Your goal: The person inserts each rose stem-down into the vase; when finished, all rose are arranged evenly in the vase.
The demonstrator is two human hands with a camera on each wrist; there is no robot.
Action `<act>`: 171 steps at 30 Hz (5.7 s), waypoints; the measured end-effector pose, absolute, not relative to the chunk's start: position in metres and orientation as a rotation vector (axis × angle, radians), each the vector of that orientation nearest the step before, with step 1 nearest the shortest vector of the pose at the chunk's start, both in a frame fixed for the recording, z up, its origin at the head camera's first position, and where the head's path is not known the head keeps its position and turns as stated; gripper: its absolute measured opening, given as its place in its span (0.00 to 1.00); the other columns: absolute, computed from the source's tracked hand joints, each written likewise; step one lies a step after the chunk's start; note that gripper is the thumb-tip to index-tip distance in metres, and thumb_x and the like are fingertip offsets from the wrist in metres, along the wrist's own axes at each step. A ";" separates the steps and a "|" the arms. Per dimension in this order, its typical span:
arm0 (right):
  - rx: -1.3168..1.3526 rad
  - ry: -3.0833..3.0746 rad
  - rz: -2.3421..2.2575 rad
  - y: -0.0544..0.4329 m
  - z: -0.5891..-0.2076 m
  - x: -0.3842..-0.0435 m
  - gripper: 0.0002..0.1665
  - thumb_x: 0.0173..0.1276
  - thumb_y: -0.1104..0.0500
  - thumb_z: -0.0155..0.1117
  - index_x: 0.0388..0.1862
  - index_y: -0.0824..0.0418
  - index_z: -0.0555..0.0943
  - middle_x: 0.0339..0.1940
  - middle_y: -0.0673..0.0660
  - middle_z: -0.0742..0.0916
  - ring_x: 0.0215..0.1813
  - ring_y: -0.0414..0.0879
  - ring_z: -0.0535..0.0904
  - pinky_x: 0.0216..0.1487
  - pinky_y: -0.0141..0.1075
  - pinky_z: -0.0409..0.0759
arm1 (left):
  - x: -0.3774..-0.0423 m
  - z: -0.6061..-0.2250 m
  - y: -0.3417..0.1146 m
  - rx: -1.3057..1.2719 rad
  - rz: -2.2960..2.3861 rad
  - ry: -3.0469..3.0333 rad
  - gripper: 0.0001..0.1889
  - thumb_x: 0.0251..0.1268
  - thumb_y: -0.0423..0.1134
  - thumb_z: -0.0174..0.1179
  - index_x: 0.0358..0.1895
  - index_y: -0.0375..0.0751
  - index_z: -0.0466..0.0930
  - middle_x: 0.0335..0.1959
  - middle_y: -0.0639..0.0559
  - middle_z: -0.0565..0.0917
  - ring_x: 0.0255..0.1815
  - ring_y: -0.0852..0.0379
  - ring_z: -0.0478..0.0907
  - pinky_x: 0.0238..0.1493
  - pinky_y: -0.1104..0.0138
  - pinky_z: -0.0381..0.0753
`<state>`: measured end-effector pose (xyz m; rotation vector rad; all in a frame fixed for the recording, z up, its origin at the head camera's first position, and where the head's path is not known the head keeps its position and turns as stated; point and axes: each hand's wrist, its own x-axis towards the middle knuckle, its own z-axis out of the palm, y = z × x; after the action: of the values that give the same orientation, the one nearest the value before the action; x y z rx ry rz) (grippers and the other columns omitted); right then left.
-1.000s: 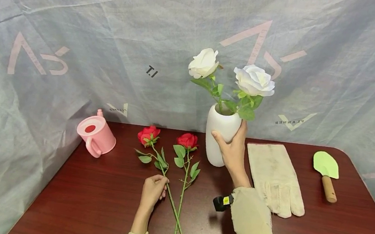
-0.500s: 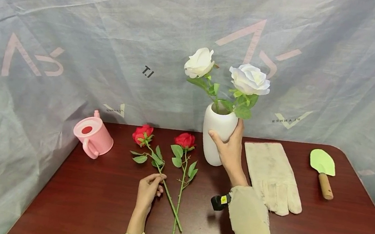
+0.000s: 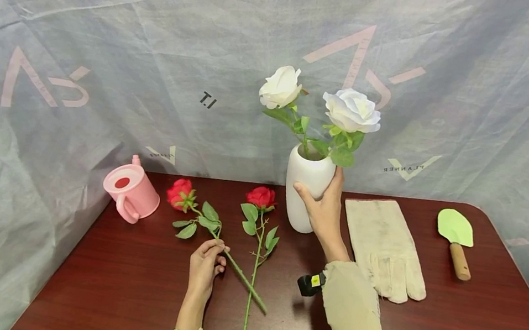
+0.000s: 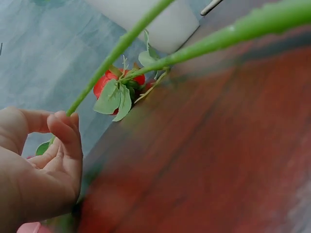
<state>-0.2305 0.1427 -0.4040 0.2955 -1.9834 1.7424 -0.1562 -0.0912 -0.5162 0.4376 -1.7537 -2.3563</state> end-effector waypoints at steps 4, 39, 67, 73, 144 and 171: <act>0.308 -1.976 1.752 0.144 -0.403 -0.230 0.52 0.59 0.64 0.68 0.73 0.57 0.45 0.63 0.62 0.64 0.58 0.52 0.65 0.56 0.50 0.62 | -0.155 -0.504 -0.088 0.399 -2.313 -1.798 0.04 0.63 0.29 0.54 0.38 0.30 0.74 0.31 0.39 0.82 0.15 0.61 0.71 0.14 0.75 0.69; 0.316 -2.111 1.942 0.162 -0.398 -0.229 0.50 0.61 0.61 0.66 0.73 0.57 0.45 0.66 0.60 0.63 0.63 0.50 0.62 0.59 0.47 0.62 | -0.192 -0.349 -0.057 -0.040 -2.075 -1.408 0.08 0.64 0.32 0.56 0.38 0.28 0.72 0.29 0.41 0.83 0.10 0.62 0.65 0.13 0.74 0.66; 0.187 -2.137 1.660 0.150 -0.392 -0.248 0.55 0.52 0.52 0.75 0.71 0.51 0.50 0.61 0.56 0.68 0.55 0.50 0.69 0.52 0.46 0.68 | -0.233 -0.319 -0.035 -0.034 -1.991 -1.420 0.05 0.64 0.31 0.56 0.37 0.32 0.73 0.31 0.42 0.83 0.14 0.61 0.64 0.17 0.73 0.65; 0.226 -2.093 1.691 0.141 -0.374 -0.234 0.53 0.53 0.61 0.73 0.71 0.61 0.49 0.61 0.62 0.68 0.54 0.52 0.69 0.52 0.46 0.68 | -0.240 -0.321 -0.034 -0.010 -1.967 -1.432 0.04 0.64 0.30 0.56 0.38 0.31 0.73 0.31 0.41 0.83 0.18 0.56 0.71 0.19 0.73 0.66; 0.174 -2.073 1.726 0.138 -0.384 -0.235 0.46 0.57 0.58 0.71 0.66 0.65 0.53 0.52 0.62 0.71 0.48 0.48 0.71 0.46 0.41 0.71 | -0.259 -0.329 0.022 -0.175 -1.510 -2.097 0.05 0.57 0.39 0.65 0.33 0.43 0.86 0.25 0.55 0.84 0.17 0.62 0.71 0.22 0.71 0.70; 0.161 -2.078 1.677 0.137 -0.383 -0.233 0.45 0.56 0.59 0.71 0.65 0.66 0.54 0.52 0.62 0.71 0.49 0.47 0.70 0.46 0.39 0.68 | -0.265 -0.334 0.025 -0.136 -1.710 -1.931 0.07 0.57 0.42 0.66 0.33 0.44 0.88 0.25 0.59 0.83 0.18 0.63 0.69 0.23 0.71 0.68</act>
<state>-0.2328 0.1367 -0.3828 0.1614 -2.0780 1.6769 -0.2645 0.0245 -0.3342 -0.1365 -1.9314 -1.7096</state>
